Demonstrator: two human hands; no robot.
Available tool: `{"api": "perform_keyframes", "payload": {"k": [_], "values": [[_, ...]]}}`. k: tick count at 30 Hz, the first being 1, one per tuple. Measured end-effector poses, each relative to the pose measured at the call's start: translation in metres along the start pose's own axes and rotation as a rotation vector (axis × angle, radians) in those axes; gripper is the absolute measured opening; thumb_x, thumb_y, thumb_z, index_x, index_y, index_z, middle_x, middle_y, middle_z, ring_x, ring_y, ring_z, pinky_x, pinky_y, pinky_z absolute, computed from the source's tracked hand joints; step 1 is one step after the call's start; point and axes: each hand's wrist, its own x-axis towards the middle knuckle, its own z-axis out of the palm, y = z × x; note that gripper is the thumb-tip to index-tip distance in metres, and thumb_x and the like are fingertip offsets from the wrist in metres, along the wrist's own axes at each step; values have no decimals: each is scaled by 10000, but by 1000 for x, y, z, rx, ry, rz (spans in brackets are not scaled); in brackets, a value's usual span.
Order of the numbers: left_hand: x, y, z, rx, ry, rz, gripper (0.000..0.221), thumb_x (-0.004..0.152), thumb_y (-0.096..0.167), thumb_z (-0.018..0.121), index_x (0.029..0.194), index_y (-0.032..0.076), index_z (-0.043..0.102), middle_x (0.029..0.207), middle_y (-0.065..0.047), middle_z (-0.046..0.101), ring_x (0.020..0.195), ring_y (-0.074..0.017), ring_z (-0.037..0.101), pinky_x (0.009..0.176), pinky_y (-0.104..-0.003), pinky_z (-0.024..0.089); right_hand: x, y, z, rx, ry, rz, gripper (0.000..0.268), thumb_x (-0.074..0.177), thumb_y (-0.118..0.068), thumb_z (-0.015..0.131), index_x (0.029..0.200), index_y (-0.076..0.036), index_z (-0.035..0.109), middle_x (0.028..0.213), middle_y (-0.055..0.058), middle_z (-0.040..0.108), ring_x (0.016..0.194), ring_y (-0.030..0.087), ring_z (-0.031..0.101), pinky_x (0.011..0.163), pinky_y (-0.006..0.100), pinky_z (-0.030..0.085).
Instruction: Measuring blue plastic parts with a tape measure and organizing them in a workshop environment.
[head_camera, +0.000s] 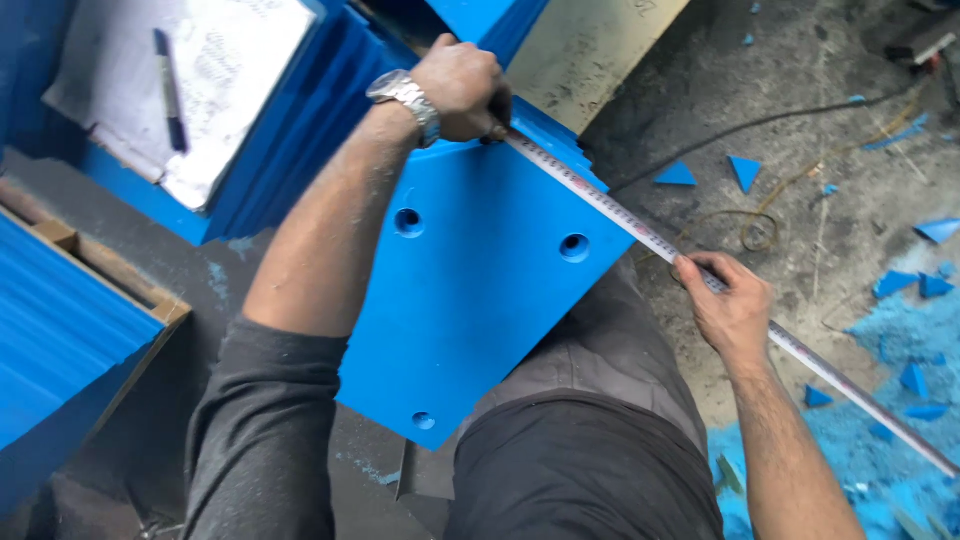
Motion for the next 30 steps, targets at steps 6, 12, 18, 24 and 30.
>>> {"api": "perform_keyframes", "payload": {"k": [6,12,18,24,30], "values": [[10,-6,11,-61,36,13,319,705,470,924,935,266,839,845,38,761,841,-223,660,888,-471,394,1,15,4,-38,-40,70,296,1026,-261,754,1146,10,753,807,105,686,534,135,481,444,280,357],[3,6,-6,-173,-17,-102,291,712,419,940,907,232,830,854,50,774,886,-181,665,960,-477,397,1,17,5,-73,-27,62,302,1038,-271,766,1157,7,759,814,105,683,590,154,505,495,292,368],[3,8,-9,-160,-16,-86,271,729,430,932,891,238,829,816,72,769,846,-167,657,901,-439,403,2,25,5,-81,-35,74,321,1046,-309,759,1159,-9,754,796,89,676,601,153,522,494,298,370],[3,7,-7,-177,5,-85,261,729,407,934,893,231,833,818,61,776,833,-166,665,906,-439,405,2,23,5,-63,-36,93,326,1041,-322,760,1163,-20,753,767,77,661,586,147,518,482,295,362],[6,5,-1,-188,-10,-111,322,708,451,944,899,219,827,833,53,776,839,-174,672,922,-449,408,3,24,4,-47,-50,117,314,1045,-311,751,1163,-20,742,791,87,678,567,143,517,452,292,361]]}}
